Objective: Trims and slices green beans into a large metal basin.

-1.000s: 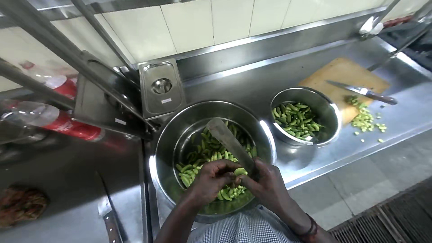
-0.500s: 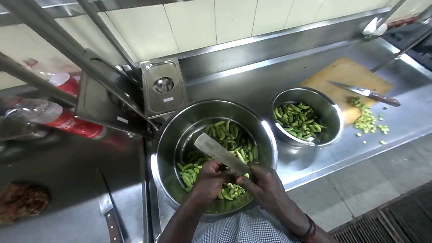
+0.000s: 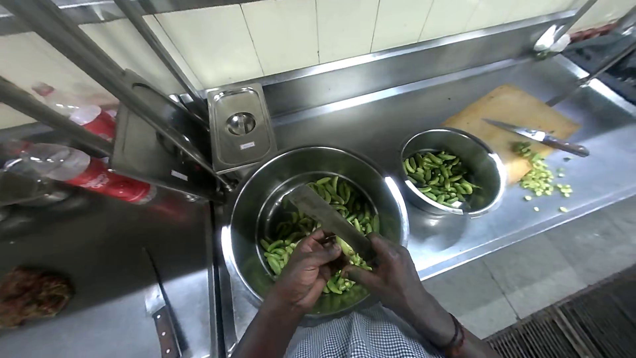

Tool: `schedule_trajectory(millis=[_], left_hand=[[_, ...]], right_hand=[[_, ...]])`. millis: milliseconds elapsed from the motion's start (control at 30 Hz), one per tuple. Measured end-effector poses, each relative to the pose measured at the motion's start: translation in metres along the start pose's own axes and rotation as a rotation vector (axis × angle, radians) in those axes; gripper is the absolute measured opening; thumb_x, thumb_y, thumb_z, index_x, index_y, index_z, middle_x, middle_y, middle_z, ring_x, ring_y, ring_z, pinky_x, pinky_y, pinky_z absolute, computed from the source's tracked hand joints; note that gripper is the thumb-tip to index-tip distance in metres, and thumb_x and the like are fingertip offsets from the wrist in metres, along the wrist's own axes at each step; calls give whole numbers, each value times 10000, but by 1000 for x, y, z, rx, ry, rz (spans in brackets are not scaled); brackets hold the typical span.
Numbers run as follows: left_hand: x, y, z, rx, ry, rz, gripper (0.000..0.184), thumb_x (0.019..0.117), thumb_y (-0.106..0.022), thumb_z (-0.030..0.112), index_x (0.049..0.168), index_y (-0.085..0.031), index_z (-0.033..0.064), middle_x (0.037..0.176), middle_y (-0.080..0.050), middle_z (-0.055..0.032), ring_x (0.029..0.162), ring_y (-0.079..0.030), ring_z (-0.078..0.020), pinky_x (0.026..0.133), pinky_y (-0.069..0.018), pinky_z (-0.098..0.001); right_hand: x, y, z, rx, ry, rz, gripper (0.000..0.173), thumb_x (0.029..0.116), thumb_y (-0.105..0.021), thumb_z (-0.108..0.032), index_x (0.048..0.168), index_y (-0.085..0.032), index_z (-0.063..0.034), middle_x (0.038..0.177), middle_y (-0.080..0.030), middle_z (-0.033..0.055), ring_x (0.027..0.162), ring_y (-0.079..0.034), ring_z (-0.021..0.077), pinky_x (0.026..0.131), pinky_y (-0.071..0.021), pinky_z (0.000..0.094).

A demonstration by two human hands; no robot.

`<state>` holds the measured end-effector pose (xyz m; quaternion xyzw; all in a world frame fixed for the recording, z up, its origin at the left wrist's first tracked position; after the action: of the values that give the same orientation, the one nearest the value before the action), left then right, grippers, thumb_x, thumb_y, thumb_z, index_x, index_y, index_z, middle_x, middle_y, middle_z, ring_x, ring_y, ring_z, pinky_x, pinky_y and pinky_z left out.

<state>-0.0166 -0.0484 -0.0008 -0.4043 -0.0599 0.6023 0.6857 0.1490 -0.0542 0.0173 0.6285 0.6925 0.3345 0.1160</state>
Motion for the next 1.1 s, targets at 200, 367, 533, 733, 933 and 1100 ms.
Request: schedule_trajectory(millis=[200, 367, 533, 733, 933, 1100], left_hand=[[-3, -6, -9, -49, 44, 0, 243, 958, -563, -60, 1152, -634, 68, 967, -682, -130, 780, -674, -179, 748, -601, -356], [-2, -6, -12, -69, 2, -16, 254, 958, -539, -72, 1139, -631, 79, 984, -684, -126, 828, -678, -185, 786, -595, -368], [0, -9, -11, -78, -32, 7, 279, 946, -536, -92, 1150, -644, 65, 1020, -687, -145, 846, -683, -194, 780, -595, -364], [7, 9, 12, -43, -148, 204, 246, 1001, -490, -9, 1181, -612, 106, 1038, -679, -119, 894, -691, -237, 841, -595, -437], [16, 22, 25, 167, -141, 173, 172, 1011, -501, 141, 1144, -608, 158, 1009, -641, -49, 868, -655, -179, 817, -581, -395], [37, 10, 15, 1472, -239, -29, 140, 970, -685, 118, 1104, -713, 91, 1105, -686, -127, 958, -669, -295, 816, -572, -520]], right_hand=[[1, 0, 0, -23, 2, -1, 416, 855, -728, -567, 817, -597, -174, 601, -492, -75, 508, -486, 46, 464, -444, 261], [0, -2, 4, -62, -19, -50, 469, 882, -668, -624, 759, -587, -179, 570, -463, -75, 490, -475, 61, 456, -429, 281], [1, -1, 10, -25, -54, -57, 455, 889, -651, -638, 780, -616, -198, 568, -472, -91, 485, -472, 52, 454, -428, 283], [-3, 5, 17, 38, -80, -21, 503, 883, -624, -695, 794, -619, -199, 579, -488, -89, 487, -482, 55, 450, -438, 290], [0, 18, 25, 14, -87, 71, 535, 1061, -329, -599, 871, -603, -181, 656, -496, -46, 540, -494, 94, 472, -440, 314], [0, 20, 23, 21, -135, 87, 456, 1061, -408, -523, 1000, -654, -144, 838, -591, -16, 678, -580, 102, 570, -516, 326]])
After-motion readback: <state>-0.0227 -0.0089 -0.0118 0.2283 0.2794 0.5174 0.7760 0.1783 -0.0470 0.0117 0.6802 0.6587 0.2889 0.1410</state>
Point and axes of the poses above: each hand's wrist, its own x-axis towards the middle knuckle, its own y-axis out of the back of the hand, z = x × y, the point moved 5 cm from there along x, towards the middle knuckle
